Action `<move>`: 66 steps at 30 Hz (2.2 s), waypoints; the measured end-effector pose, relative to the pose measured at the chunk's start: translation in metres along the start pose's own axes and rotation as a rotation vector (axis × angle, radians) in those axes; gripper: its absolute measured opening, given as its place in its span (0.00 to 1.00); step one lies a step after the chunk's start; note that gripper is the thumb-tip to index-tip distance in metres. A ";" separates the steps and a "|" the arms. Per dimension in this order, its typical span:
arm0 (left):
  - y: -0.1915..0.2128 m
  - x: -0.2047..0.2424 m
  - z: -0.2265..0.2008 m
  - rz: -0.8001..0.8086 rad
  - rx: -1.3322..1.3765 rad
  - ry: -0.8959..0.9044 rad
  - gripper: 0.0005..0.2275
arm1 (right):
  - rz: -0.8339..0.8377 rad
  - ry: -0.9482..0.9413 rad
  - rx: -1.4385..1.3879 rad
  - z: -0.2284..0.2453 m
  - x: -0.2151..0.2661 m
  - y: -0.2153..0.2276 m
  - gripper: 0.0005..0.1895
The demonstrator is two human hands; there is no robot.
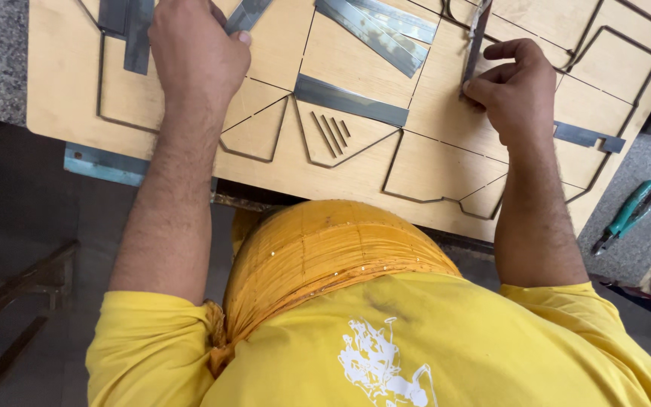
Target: The person assembles metal strips into a wooden jig. They use a wooden mallet to tap the strips into place and a metal file to smooth the edges. The person repeatedly checks the fit of the strips and adjusts them as needed.
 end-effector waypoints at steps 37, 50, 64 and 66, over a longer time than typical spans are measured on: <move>-0.037 0.047 -0.063 0.649 1.333 0.332 0.06 | -0.126 0.288 -0.069 0.094 0.129 -0.114 0.26; -0.058 0.119 -0.154 1.218 0.987 -0.003 0.10 | -0.574 -0.044 0.030 0.051 0.234 -0.089 0.13; -0.098 0.203 -0.332 1.034 0.217 -1.324 0.12 | -0.583 -0.090 0.149 -0.075 0.313 0.022 0.12; -0.114 0.226 -0.363 0.982 0.085 -1.403 0.08 | -0.604 -0.085 0.185 -0.097 0.317 0.050 0.14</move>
Point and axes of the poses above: each hand's wrist, its own x-axis away from the middle knuckle, its own y-axis out of the back of the hand, z = x × y, the point moved 4 cm from there along -x, towards the middle knuckle, and after that the axes turned 2 degrees about -y, right-handed, at the moved point
